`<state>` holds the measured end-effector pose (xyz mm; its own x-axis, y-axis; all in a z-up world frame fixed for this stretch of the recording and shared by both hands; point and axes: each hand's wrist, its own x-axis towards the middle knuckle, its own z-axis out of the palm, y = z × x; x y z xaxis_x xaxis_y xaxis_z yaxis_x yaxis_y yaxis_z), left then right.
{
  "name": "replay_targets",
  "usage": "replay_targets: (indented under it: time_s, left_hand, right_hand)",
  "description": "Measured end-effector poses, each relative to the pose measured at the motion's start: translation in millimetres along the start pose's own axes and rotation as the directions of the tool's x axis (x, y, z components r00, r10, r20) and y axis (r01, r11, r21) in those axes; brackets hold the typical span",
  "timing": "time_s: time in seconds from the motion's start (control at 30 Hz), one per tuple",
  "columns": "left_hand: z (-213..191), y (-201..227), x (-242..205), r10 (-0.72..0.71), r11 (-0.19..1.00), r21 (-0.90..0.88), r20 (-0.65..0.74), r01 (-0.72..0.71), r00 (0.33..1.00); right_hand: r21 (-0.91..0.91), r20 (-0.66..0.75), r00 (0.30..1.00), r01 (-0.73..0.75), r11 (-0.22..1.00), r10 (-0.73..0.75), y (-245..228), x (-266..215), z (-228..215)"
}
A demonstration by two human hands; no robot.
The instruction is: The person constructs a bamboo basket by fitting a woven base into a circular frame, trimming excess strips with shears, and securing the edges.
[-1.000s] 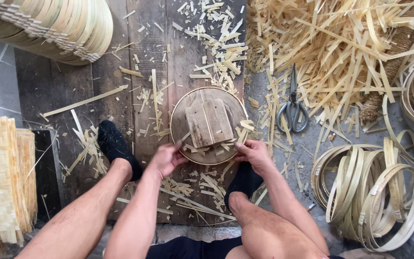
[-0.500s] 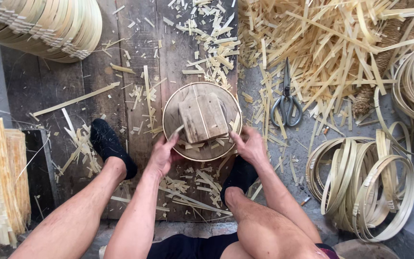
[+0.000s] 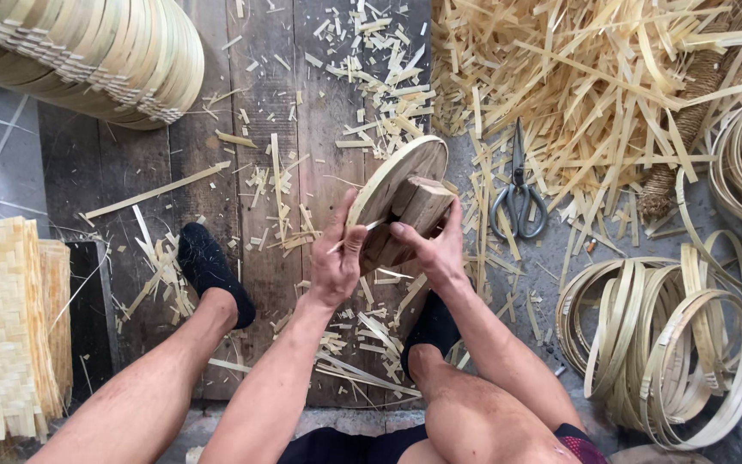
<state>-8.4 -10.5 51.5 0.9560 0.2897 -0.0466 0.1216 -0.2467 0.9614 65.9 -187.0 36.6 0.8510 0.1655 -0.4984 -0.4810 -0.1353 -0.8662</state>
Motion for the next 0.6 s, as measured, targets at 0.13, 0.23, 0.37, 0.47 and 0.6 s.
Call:
replay_targets:
  time_s: [0.13, 0.23, 0.37, 0.47, 0.6]
  left_hand:
    - [6.6, -2.0, 5.3, 0.151, 0.984, 0.079, 0.097, -0.159, 0.984]
    - [14.5, 8.3, 15.2, 0.218, 0.967, 0.093, 0.174, -0.236, 0.96]
    - [25.7, 27.9, 19.2, 0.289, 0.937, 0.128, 0.234, -0.324, 0.928]
    - [29.5, 34.0, 11.5, 0.356, 0.928, 0.03, 0.227, -0.372, 0.906]
    - [21.3, 21.7, 10.9, 0.368, 0.921, 0.04, 0.239, -0.388, 0.899]
  right_hand:
    - [0.167, 0.045, 0.999, 0.01, 0.986, -0.018, 1.2, 2.7, -13.8]
    - [0.345, 0.128, 0.99, -0.103, 0.933, 0.062, 0.3, 1.1, -27.2]
    - [0.404, 0.139, 0.989, -0.097, 0.91, 0.043, 1.9, -2.5, -33.5]
    - [0.436, 0.127, 0.984, -0.166, 0.885, 0.122, 10.5, -6.1, -35.5]
    - [0.515, 0.248, 0.947, -0.309, 0.799, 0.206, 33.4, -2.1, -45.6]
